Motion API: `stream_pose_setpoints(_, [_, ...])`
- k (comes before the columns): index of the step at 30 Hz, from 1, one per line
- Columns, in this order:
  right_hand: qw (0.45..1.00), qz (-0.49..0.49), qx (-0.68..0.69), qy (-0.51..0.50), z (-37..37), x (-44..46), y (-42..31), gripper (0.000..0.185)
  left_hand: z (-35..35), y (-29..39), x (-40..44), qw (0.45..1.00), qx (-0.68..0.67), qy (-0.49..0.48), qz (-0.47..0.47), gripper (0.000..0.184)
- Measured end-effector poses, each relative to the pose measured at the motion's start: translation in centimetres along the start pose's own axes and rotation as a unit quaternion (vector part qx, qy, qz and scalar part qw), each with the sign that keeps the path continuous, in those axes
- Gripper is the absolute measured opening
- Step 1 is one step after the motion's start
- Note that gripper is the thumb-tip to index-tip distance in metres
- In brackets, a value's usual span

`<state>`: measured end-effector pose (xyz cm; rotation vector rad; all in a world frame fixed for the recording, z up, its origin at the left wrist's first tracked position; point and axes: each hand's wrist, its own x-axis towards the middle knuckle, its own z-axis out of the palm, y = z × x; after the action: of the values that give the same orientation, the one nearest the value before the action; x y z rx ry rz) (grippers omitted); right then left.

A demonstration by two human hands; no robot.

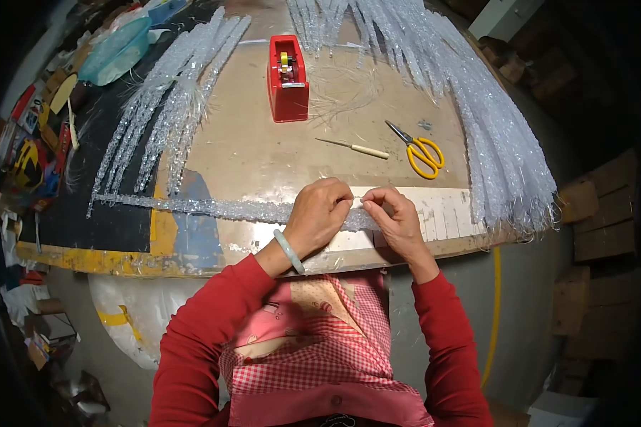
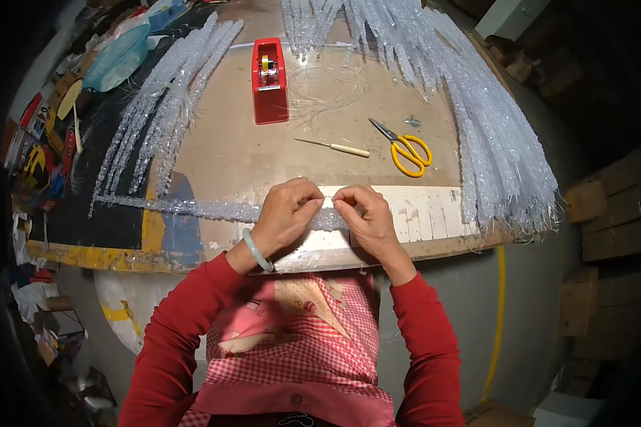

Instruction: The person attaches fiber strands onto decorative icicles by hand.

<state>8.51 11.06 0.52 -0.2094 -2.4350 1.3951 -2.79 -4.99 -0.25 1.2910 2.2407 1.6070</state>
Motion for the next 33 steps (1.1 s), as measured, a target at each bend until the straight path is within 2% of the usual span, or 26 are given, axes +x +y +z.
stream_pose_setpoints(5, [0.998, -0.039, -0.044, 0.036, 0.8, 0.3, 0.0, 0.008, 0.4, -0.4, -0.1, 1.0, -0.017, -0.002, 0.023, 0.01])
stream_pose_setpoints(8, [0.995, -0.061, -0.053, 0.065, 1.5, 0.6, -0.2, 0.006, 0.4, -0.3, -0.1, 1.0, -0.023, 0.001, 0.006, 0.011])
stream_pose_setpoints(13, [0.997, 0.029, 0.039, 0.06, 1.7, 0.3, 0.0, 0.008, 0.2, 0.1, 0.1, 0.999, -0.039, 0.016, -0.02, 0.011])
stream_pose_setpoints(15, [0.998, 0.026, 0.019, 0.052, 1.6, 0.4, -0.2, 0.008, 0.3, -0.1, 0.1, 0.997, -0.069, 0.036, -0.029, 0.012])
stream_pose_setpoints(17, [0.999, 0.023, -0.002, 0.045, 1.4, 0.5, 0.0, 0.009, 0.3, -0.9, 0.2, 0.996, -0.082, 0.017, 0.034, 0.015])
stream_pose_setpoints(23, [0.995, 0.048, 0.053, 0.063, 1.8, 0.4, 1.1, 0.011, -0.2, -0.6, 0.6, 0.994, -0.107, -0.016, -0.002, 0.013])
stream_pose_setpoints(24, [0.997, 0.027, 0.033, 0.058, 1.8, 0.4, 1.1, 0.011, -0.3, -0.5, 0.6, 0.994, -0.108, -0.018, -0.002, 0.013])
stream_pose_setpoints(26, [0.998, 0.008, 0.013, 0.054, 1.8, 0.3, 1.0, 0.011, -0.3, -0.2, 0.7, 0.995, -0.079, -0.028, -0.061, 0.011])
stream_pose_setpoints(28, [0.996, -0.024, -0.039, 0.08, 1.8, 0.2, 0.3, 0.008, -0.2, -0.1, 0.7, 0.994, -0.075, -0.025, -0.07, 0.012])
stream_pose_setpoints(32, [0.992, 0.013, -0.003, 0.128, 1.3, 0.1, 0.3, 0.007, 0.1, -0.3, 0.8, 0.995, -0.068, -0.014, -0.067, 0.013])
stream_pose_setpoints(33, [0.989, -0.035, -0.057, 0.132, 1.0, 0.0, 0.4, 0.006, 0.1, -0.3, 0.8, 0.995, -0.069, -0.017, -0.067, 0.013])
